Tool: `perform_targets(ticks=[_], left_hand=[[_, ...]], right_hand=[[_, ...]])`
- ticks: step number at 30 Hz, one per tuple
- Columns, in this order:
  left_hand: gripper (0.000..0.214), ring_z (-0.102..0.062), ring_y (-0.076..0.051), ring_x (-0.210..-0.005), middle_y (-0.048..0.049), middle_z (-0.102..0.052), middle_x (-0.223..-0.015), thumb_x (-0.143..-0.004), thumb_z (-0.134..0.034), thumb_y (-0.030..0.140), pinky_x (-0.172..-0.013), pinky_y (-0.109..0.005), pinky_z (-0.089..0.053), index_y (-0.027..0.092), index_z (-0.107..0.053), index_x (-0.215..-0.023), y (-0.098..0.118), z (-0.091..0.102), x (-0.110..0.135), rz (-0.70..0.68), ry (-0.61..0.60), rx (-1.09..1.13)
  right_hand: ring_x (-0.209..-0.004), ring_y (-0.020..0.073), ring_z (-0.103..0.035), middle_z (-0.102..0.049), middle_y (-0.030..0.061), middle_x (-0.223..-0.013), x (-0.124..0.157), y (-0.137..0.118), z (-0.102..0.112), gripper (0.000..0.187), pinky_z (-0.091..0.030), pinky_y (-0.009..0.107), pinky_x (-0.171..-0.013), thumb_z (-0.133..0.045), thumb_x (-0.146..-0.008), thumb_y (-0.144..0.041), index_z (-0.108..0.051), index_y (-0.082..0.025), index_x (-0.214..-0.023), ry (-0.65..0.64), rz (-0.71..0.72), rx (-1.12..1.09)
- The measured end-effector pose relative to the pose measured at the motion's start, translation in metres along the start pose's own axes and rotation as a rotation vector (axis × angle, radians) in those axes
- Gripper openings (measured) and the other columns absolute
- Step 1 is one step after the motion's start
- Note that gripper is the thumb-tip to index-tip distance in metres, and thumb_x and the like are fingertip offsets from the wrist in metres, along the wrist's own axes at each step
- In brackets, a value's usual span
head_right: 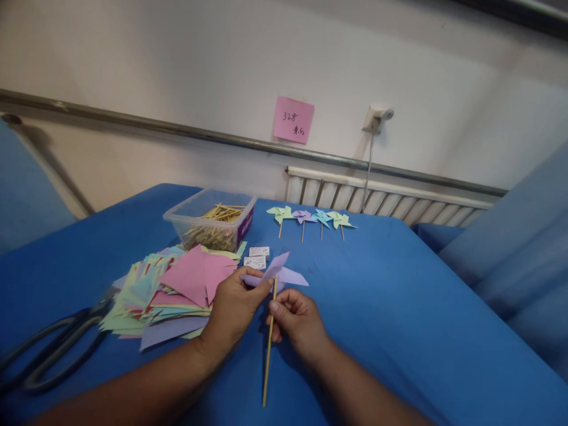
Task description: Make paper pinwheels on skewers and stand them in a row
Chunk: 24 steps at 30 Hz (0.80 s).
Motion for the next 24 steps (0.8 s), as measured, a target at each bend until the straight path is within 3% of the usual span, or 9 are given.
perform_targets(ticks=[12,24], left_hand=[[0.023,-0.056,-0.015,-0.055,0.0016,-0.06,-0.059,-0.062,-0.067,0.038,-0.05,-0.024,-0.041,0.017,-0.06,-0.07,-0.0089,-0.0025,-0.0016,0.09,-0.037,0.087],[0.019,-0.053,-0.013,-0.053,0.0031,-0.057,-0.058,-0.06,-0.068,0.03,-0.048,-0.022,-0.038,0.018,-0.057,-0.068,-0.0054,-0.004,0.003,0.109,-0.068,0.14]], right_hand=[[-0.034,0.0049,-0.047,-0.061,-0.0027,-0.054,-0.0004,0.0015,0.0006,0.033,-0.035,0.017,-0.037,-0.07,-0.07,-0.045,-0.055,-0.016,-0.068,0.031,0.033,0.016],[-0.036,0.0048,-0.048,-0.063,-0.0016,-0.057,-0.0024,0.0067,0.0044,0.03,-0.036,0.017,-0.038,-0.069,-0.073,-0.043,-0.056,-0.015,-0.071,-0.01,0.019,-0.034]])
Point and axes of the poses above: each hand's wrist, its own x-axis away from the middle knuckle, its own z-axis out of the back of the hand, y = z × x, the point moved 4 cm from there along -x, towards the middle knuckle
